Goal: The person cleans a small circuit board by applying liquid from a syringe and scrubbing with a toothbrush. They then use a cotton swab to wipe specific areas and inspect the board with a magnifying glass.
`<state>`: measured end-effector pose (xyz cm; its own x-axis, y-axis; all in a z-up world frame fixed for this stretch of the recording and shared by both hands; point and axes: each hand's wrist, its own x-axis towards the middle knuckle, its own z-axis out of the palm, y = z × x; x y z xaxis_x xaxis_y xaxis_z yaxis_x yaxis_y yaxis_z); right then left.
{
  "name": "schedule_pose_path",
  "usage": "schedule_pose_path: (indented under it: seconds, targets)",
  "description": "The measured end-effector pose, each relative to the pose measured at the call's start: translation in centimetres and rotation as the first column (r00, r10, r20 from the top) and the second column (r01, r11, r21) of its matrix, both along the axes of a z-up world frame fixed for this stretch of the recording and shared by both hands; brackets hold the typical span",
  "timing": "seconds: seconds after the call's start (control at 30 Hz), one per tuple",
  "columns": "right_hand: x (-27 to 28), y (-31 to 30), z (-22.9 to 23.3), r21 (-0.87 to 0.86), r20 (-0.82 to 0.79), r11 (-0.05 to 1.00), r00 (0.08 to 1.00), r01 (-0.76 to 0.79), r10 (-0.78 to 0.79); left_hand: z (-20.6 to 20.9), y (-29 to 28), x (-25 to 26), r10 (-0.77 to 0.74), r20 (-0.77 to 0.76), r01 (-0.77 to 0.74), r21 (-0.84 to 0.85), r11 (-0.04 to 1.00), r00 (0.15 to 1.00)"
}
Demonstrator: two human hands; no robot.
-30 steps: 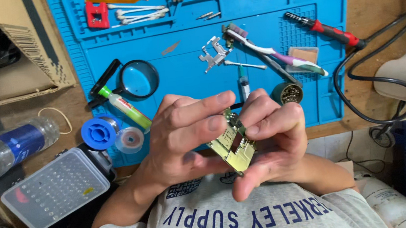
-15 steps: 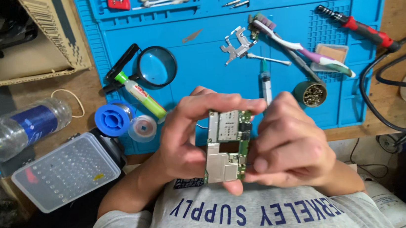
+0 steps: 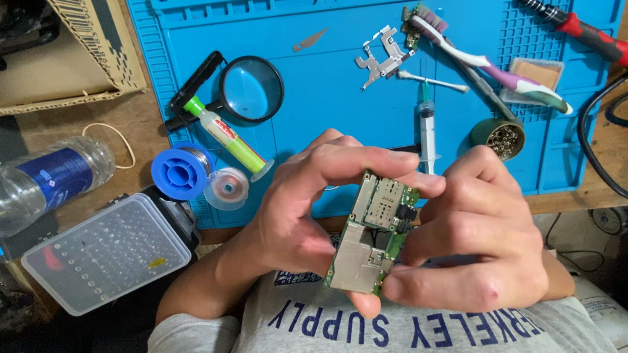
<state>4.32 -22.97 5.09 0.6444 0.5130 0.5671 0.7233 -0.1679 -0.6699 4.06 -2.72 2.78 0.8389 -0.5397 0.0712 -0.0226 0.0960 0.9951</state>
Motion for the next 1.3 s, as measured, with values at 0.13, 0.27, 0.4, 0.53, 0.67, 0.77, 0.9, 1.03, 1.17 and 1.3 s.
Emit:
schedule_pose_path:
  seconds: [0.13,0.27,0.4,0.53,0.67,0.77,0.9,1.03,1.17,1.3]
  targets:
    - [0.6,-0.3,0.3,-0.048,0.041,0.997,0.997,-0.067,0.069,0.2,-0.1,0.2,-0.008,0.033,0.006,0.066,0.998,0.999]
    - [0.6,-0.4,0.3,-0.049,0.042,0.994,0.995,-0.093,0.095,0.6,0.0,0.5,0.002,0.068,-0.009,0.093,0.996,0.998]
    - [0.3,-0.3,0.1,-0.023,0.025,0.997,0.997,-0.077,0.077,0.8,0.2,0.3,0.051,0.153,-0.072,0.135,0.988,0.987]
    - [0.4,-0.3,-0.3,-0.002,0.057,0.998,0.997,-0.056,0.056,0.9,0.2,0.1,0.074,0.188,-0.103,0.146,0.984,0.979]
    - [0.4,0.0,-0.4,0.03,0.059,0.999,0.998,-0.03,0.028,1.4,0.1,0.3,0.09,0.258,-0.131,0.144,0.981,0.962]
    - [0.3,0.2,-0.4,0.03,0.066,1.0,0.998,-0.002,0.0,1.4,0.2,0.3,0.09,0.273,-0.136,0.154,0.979,0.958]
    - [0.4,0.1,-0.7,0.039,0.072,0.999,0.997,-0.01,0.007,1.3,0.5,0.3,0.07,0.318,-0.139,0.201,0.97,0.945]
    - [0.5,0.4,-0.9,0.054,0.089,0.999,0.996,-0.009,0.005,1.1,0.5,0.2,0.076,0.367,-0.164,0.215,0.963,0.927]
    - [0.7,0.3,-0.8,0.037,0.087,0.999,0.996,-0.03,0.027,1.2,0.4,0.4,0.095,0.403,-0.195,0.214,0.957,0.91]
    - [0.8,0.4,-0.8,0.052,0.085,0.998,0.996,-0.027,0.022,1.7,0.3,0.7,0.067,0.378,-0.162,0.225,0.961,0.924]
